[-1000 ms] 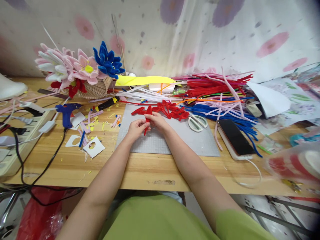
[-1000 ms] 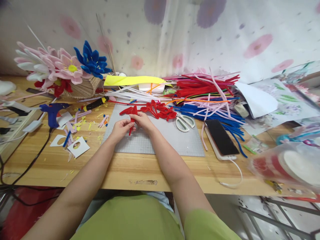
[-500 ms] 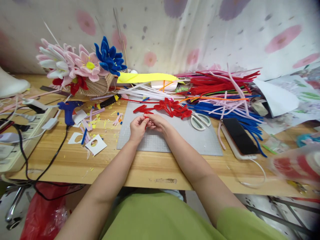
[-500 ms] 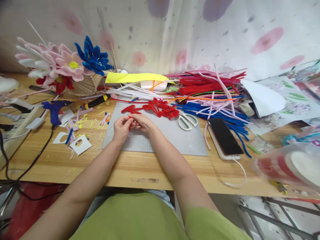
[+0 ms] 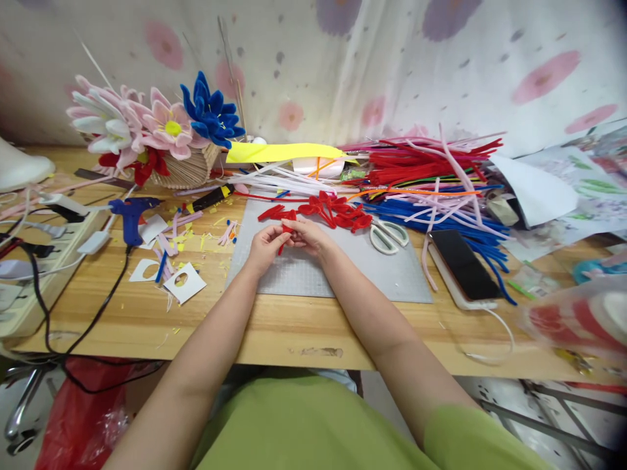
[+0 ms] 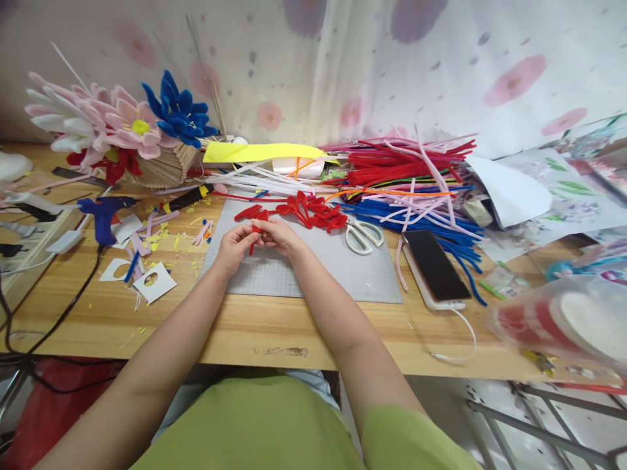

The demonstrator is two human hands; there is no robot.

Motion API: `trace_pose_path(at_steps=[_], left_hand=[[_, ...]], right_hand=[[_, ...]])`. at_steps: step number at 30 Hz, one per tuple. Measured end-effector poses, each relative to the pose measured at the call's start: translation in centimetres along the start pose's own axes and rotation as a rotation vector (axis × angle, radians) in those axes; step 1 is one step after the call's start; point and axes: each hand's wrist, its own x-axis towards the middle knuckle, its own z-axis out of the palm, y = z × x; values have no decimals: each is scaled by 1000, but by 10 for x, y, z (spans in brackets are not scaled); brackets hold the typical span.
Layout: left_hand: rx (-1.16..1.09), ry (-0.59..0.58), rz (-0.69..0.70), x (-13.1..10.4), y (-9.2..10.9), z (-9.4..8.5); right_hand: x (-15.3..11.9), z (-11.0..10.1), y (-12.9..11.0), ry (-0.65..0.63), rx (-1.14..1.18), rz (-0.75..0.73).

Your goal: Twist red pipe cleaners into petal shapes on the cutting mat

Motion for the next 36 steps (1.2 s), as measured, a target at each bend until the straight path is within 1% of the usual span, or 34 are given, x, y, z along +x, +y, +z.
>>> trace_pose_path(at_steps=[4,7,11,13,15,17,19,22,25,28,31,36], left_hand=[[8,60,22,-2,-2,1],[0,98,13,-4,-2,3],[-5,41,-12,-4,2,3],[12,23,-18,-4,3,3],[29,19,-17,-4,3,2],[31,26,-12,-4,2,2],[21,41,-4,-4,1,2],[6,64,11,-4,2,3],[0,77,23,-4,3,4],[-19,61,46,-4,4,5],[-35,43,43,-4,5,6],[-42,51,15,-3,4,5]], right_hand=[[1,4,3,33,26,-6],[1,6,5,35,32,21],[-1,0,2,-11,24,14],[-1,-4,-2,28,24,-3],[-1,-7,-5,103,6,-21],[-1,-7,-6,160,-50,-51],[-1,-5,-4,186,-124,-95],[-1,-2,0,167,-216,-156],[-1,-2,2,121,-253,-147],[-1,-5,2,64,-193,-103],[-1,-6,1,71,-118,-90],[0,0,2,42,-168,-107]])
